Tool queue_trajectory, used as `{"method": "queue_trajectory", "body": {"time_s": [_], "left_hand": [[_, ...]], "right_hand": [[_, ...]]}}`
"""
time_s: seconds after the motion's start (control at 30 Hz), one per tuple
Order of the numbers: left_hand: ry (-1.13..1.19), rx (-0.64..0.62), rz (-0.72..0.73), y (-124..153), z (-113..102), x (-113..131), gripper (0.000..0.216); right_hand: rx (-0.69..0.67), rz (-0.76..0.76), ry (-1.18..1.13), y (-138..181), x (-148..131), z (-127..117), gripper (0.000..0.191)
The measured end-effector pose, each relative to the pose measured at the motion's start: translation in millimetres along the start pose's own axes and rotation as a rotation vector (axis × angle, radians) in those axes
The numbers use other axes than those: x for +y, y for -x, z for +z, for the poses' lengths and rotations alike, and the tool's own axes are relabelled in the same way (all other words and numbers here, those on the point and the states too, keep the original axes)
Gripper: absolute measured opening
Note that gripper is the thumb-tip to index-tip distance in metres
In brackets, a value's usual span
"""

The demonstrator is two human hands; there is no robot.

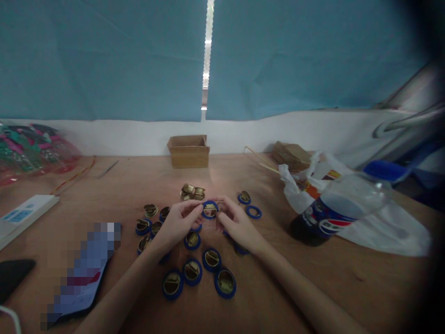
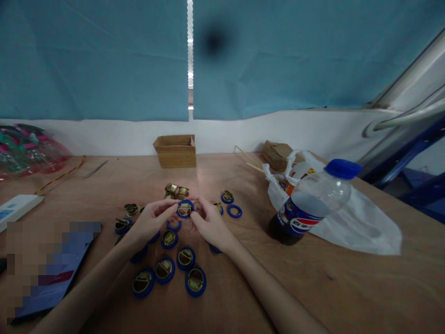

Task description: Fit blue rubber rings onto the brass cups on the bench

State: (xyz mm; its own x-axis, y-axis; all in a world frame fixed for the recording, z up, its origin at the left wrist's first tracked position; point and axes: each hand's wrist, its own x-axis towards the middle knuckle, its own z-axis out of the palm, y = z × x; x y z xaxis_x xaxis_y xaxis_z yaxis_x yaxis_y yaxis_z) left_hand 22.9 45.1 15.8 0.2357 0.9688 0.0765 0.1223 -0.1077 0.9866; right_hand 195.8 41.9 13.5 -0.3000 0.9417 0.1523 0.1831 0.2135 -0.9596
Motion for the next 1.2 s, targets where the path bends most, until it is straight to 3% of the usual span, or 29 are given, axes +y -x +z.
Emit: {"method": "queue_trajectory", "body": {"time_s": [0.1,0.2,0.47,1.2], "left_hand": [[-0.102,0.005,0.138,1.5,-1.4,-2.0,0.027],[-0.153,-0.017,0.183,2.4,-3.9,-2.7,0.026],[-0.128,-0.016,0.14,2.9,-2.9,-0.9,0.024],[-0.008,0.039,0.014,-1.4,-0.3,-1.6,0.021]], "right_hand": [[-0.009,-0.03,0.077,-0.3,1.4,-1.4,0.039],[-0.019,-0.048,0.125,-0.3,2.6,-2.1,0.039],[-0.046,-0.005,0.007,-0.3,2.4,-2.6,0.036],[-0.016,-0.009,0.023,-0.5,-0.6,-2.2,0.029]]}}
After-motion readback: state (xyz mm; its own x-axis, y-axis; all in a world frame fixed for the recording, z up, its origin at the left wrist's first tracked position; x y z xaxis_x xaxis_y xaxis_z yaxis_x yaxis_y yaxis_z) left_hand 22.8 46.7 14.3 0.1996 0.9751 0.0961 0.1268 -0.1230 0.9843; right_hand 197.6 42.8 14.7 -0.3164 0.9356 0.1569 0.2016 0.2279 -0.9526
